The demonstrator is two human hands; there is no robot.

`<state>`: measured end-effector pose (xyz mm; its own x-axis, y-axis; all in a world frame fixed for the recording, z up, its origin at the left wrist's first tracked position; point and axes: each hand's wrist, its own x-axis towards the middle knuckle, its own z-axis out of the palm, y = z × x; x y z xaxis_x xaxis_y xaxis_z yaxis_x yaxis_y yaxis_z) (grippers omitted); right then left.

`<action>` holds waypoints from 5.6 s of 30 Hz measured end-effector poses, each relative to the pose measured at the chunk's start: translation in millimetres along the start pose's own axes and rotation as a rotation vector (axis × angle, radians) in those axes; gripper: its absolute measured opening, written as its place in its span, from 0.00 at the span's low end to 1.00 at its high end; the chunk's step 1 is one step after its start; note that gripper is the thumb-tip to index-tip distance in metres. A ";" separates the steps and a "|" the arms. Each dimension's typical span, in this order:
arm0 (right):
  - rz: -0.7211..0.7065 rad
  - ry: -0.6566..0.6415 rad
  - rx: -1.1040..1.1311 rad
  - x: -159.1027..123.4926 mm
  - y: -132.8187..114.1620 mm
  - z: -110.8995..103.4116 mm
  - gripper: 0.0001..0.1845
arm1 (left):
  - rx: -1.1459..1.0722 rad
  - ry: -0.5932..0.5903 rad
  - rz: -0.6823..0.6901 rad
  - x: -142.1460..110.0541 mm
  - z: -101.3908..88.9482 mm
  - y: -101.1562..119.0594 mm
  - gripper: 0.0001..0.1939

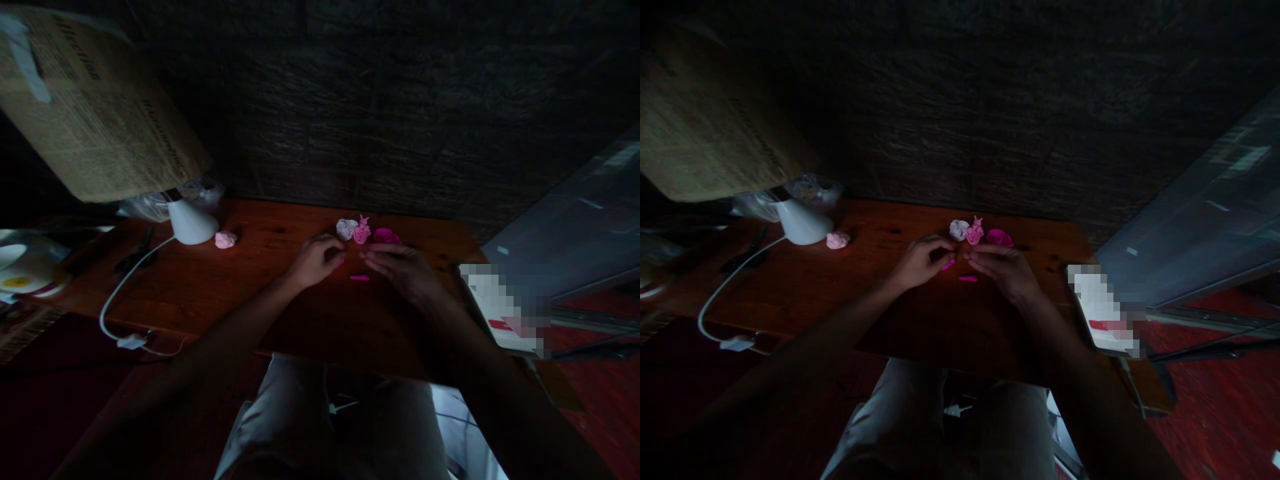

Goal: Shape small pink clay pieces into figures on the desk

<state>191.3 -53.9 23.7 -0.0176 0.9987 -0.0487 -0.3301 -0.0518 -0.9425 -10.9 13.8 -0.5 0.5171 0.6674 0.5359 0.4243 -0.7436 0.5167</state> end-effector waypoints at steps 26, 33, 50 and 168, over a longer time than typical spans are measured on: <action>-0.058 -0.010 0.156 24.4 -20.4 22.4 0.17 | -0.722 -0.114 -0.136 59.5 -6.0 37.0 0.13; 0.044 -0.065 0.261 34.4 -23.8 23.6 0.19 | -0.746 -0.098 -0.179 53.2 -3.9 25.2 0.16; 0.087 -0.132 0.200 20.8 -5.7 16.8 0.16 | -0.704 -0.051 -0.236 34.7 3.0 26.6 0.15; 0.331 -0.187 0.331 26.4 -3.2 -6.2 0.15 | -0.422 0.172 0.212 33.7 8.5 26.9 0.05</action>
<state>197.7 -27.5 23.4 -0.3311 0.9129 -0.2389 -0.5595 -0.3938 -0.7293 24.3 16.0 25.8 0.4138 0.5268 0.7424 -0.0331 -0.8063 0.5906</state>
